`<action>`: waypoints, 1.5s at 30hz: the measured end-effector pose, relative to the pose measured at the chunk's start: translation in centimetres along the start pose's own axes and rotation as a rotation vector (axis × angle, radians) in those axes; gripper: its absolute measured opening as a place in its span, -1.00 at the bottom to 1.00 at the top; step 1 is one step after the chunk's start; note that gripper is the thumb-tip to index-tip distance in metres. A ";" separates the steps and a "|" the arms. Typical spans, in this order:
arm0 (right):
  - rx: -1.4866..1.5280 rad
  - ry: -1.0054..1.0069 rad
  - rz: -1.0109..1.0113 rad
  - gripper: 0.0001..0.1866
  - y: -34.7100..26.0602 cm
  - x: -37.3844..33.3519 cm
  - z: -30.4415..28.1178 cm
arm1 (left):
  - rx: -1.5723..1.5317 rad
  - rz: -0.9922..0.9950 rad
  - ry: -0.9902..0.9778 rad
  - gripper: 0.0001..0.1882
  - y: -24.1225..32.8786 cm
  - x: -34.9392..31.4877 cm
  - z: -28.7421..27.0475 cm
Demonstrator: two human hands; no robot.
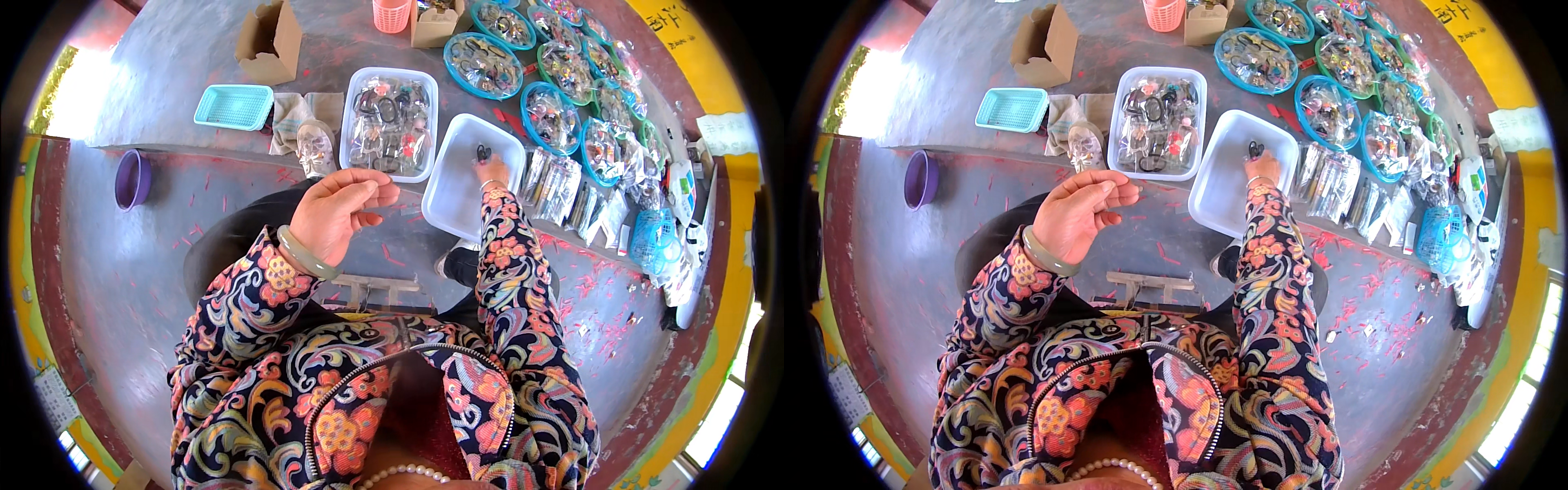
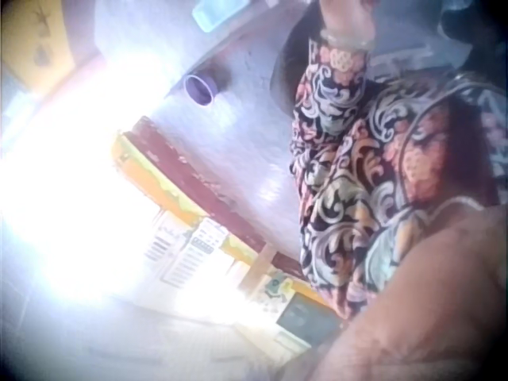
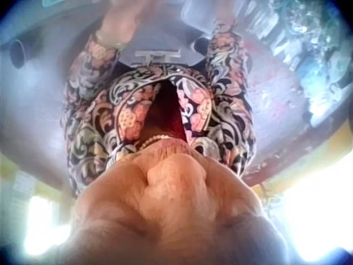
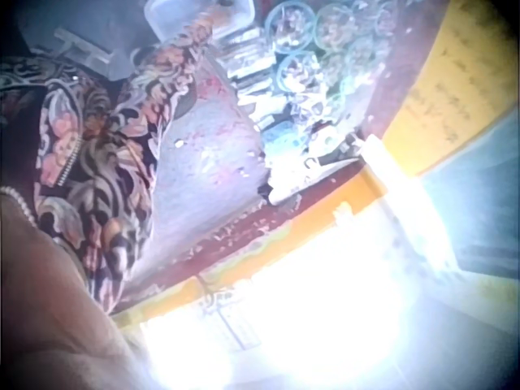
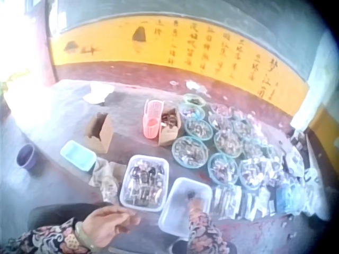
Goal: The person sits at a low table and repeatedly picks up small hair accessories, such as hair ties and clips, from a white plastic container. They place each item into a small clear plastic bag, seal it, and then place the packaged item into a larger container or onto the table.
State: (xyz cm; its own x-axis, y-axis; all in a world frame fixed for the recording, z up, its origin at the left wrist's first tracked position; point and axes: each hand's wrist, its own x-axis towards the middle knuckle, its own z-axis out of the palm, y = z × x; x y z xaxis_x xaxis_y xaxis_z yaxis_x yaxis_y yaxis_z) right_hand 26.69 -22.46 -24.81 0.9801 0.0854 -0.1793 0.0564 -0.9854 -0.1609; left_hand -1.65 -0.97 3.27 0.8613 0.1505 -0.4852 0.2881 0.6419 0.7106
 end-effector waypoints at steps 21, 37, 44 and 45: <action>0.545 -0.298 -0.276 -0.83 -3.7 0.9 -5.7 | 0.064 0.021 -0.014 -0.79 -0.9 0.0 -1.2; -0.180 0.002 -0.472 -0.75 -2.3 -5.0 1.8 | 0.077 -0.008 -0.053 -0.80 -1.2 0.8 -0.9; 0.014 0.027 -0.347 -0.83 -3.2 -3.2 1.0 | 0.078 -0.022 -0.079 -0.80 -0.7 0.1 -0.2; 0.091 0.084 -0.328 -0.84 -2.4 -1.6 0.4 | 0.076 -0.018 -0.095 -0.79 -0.7 0.1 -0.1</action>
State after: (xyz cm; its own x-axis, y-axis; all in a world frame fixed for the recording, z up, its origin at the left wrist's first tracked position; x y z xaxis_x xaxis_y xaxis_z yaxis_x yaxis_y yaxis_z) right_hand 24.88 -20.13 -24.55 0.9250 0.3793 -0.0239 0.3575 -0.8898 -0.2836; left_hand -1.82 -1.34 2.74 0.8905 0.0653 -0.4503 0.3315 0.5847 0.7404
